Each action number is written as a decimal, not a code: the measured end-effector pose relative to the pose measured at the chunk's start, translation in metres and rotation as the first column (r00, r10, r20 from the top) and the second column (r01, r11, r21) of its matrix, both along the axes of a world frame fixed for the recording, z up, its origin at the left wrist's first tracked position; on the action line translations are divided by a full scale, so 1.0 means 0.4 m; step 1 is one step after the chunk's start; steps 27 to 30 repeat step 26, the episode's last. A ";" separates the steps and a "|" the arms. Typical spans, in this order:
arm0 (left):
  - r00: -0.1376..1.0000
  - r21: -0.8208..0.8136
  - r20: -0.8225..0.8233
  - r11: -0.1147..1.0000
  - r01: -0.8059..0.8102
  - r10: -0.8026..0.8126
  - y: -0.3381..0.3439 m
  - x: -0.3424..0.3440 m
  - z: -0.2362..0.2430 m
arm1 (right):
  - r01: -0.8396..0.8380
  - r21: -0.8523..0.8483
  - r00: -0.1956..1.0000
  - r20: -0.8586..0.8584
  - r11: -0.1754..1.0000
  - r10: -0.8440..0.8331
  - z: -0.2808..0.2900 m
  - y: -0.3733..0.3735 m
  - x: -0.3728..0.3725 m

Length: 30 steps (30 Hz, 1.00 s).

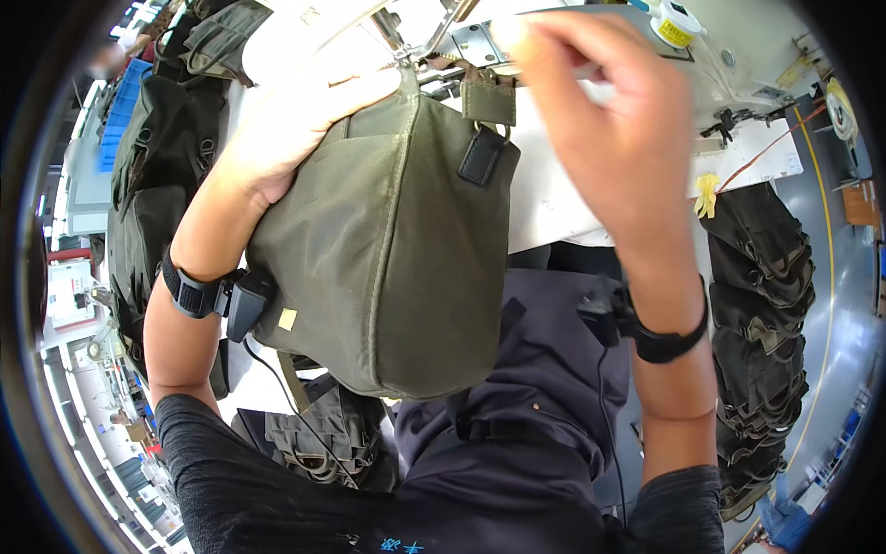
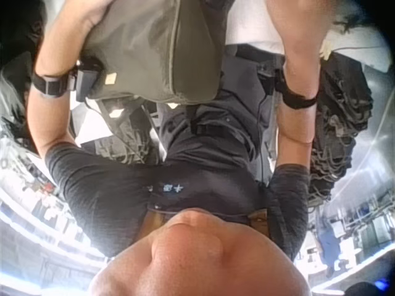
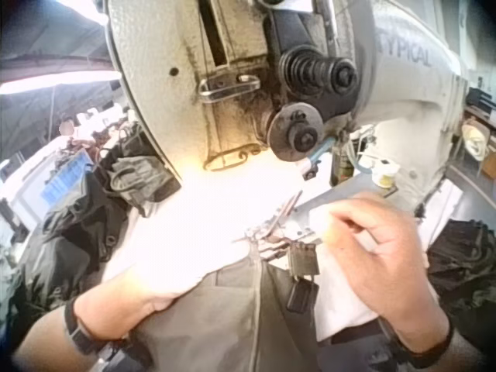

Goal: Using an industrial sewing machine to assemble and finish a green canvas bag.

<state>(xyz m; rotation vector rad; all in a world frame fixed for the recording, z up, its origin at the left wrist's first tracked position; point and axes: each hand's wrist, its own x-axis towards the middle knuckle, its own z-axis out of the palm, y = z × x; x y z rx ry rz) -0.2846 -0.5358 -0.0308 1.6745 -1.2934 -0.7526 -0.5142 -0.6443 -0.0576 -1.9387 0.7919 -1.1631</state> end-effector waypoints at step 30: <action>0.829 -0.401 -0.182 0.810 0.428 -0.528 -0.098 -0.008 0.021 | -0.018 -0.265 0.984 0.168 0.964 0.065 -0.040 0.023 0.167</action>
